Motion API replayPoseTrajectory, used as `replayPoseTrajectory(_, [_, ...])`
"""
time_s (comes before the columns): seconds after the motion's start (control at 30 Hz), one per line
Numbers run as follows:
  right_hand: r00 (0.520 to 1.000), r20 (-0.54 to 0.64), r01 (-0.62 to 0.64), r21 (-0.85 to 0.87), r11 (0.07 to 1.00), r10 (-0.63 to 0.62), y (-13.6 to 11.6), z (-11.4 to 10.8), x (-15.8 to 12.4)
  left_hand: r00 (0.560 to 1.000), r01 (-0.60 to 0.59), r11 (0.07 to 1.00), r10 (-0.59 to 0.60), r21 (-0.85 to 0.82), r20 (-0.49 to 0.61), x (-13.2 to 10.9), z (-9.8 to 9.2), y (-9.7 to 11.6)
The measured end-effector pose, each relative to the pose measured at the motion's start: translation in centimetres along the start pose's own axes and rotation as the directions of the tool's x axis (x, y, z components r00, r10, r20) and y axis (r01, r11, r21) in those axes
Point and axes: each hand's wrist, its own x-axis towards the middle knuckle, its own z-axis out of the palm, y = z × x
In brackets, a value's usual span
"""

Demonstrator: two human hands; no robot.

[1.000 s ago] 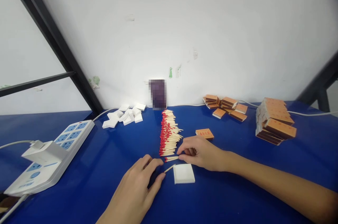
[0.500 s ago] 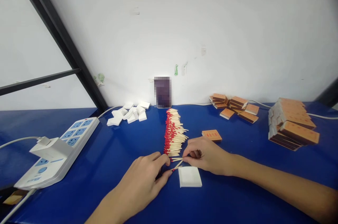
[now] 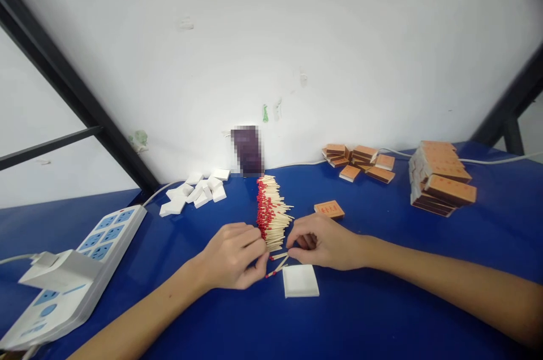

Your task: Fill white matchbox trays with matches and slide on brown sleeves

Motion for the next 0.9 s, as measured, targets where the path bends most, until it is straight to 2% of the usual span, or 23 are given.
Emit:
replayPoseTrajectory(0.1, [1.0, -0.008, -0.007, 0.025, 1.0, 0.008, -0.2, -0.2, -0.2, 0.999, -0.009, 1.0, 0.008, -0.024, -0.032, -0.1, 0.4, 0.2])
replayPoseTrajectory(0.23, [0.994, 0.022, 0.104, -0.041, 0.994, -0.103, -0.7, -0.5, -0.8, 0.985, 0.174, 0.977, -0.174, -0.125, 0.009, -1.1, 0.5, 0.4])
replayPoseTrajectory(0.3, [0.984, 0.048, 0.174, -0.075, 0.982, -0.171, -0.8, -0.5, -1.1, 0.978, 0.206, 0.964, -0.21, -0.168, -0.006, -1.7, 0.3, 0.4])
replayPoseTrajectory(0.43, [0.964, 0.076, 0.264, -0.167, 0.95, -0.255, -0.5, -0.1, -1.5, 0.972, 0.211, 0.944, -0.231, -0.253, -0.051, -2.2, 0.2, 0.7])
replayPoseTrajectory(0.6, [0.954, 0.147, 0.296, -0.29, 0.91, -0.263, -0.3, 0.6, -1.6, 0.971, 0.202, 0.947, -0.226, -0.251, -0.073, -1.9, 0.0, 0.7])
replayPoseTrajectory(0.9, [0.942, 0.225, 0.329, -0.456, 0.827, -0.251, -0.5, 1.0, -1.8, 0.979, 0.2, 0.955, -0.205, -0.218, 0.0, -1.7, -0.1, 0.8])
